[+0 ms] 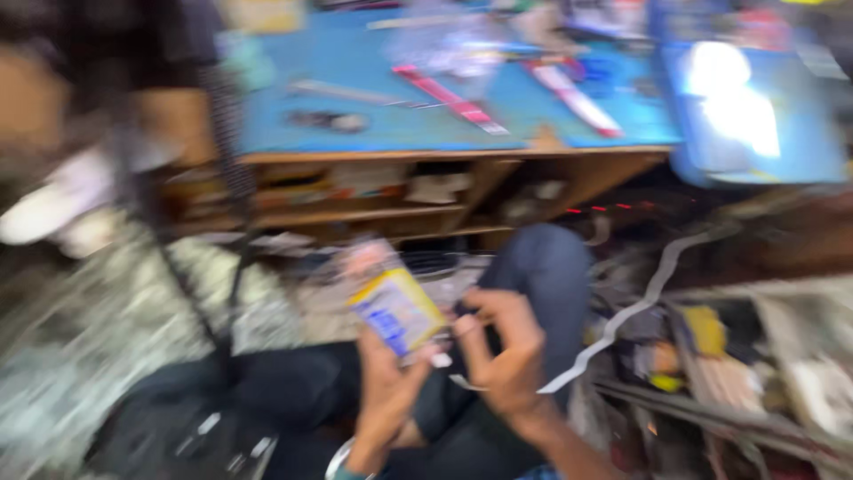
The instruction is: The person is repairing a smartphone by connecting a charging cable to the internal battery and testing the device. They use a pink tool to press on the phone's screen and a metal tool to adjust internal components.
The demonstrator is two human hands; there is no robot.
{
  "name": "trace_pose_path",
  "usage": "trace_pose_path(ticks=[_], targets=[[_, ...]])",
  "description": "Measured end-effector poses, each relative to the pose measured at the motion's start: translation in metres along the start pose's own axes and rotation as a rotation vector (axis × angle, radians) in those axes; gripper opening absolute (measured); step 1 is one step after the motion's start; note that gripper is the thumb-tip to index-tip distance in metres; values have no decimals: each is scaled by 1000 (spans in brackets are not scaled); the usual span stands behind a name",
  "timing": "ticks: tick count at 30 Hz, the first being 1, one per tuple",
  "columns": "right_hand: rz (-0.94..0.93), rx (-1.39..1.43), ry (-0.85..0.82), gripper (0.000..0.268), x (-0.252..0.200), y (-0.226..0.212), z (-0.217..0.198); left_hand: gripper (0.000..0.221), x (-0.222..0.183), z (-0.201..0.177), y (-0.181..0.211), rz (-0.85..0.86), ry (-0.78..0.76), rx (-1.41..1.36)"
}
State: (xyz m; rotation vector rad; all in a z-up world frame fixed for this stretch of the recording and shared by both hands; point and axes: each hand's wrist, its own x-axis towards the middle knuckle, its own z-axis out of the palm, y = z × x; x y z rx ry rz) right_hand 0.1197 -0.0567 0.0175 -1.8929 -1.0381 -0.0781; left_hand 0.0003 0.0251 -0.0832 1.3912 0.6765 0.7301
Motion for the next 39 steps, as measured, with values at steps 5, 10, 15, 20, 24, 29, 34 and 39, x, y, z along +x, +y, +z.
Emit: trace_pose_path(ticks=[5, 10, 15, 20, 24, 29, 34, 39], targets=[[381, 540, -302, 44, 33, 44, 7, 73, -6, 7, 18, -144, -235, -529], [487, 647, -415, 36, 42, 67, 16, 74, -6, 2, 36, -146, -374, -296], [498, 669, -403, 29, 40, 75, 22, 77, -6, 2, 41, -93, -424, -355], [498, 631, -383, 25, 37, 76, 28, 80, -13, 3, 22, -49, -386, -219], [473, 486, -389, 24, 34, 74, 23, 76, -18, 7, -18, 242, -341, 135], [528, 671, -372, 26, 33, 80, 22, 89, -15, 22, -33, -256, -372, -496], [551, 792, -413, 29, 35, 73, 17, 89, -12, 22, -37, -191, -411, -507], [560, 803, -427, 34, 37, 71, 14, 90, -11, 21, -39, -239, -396, -478]])
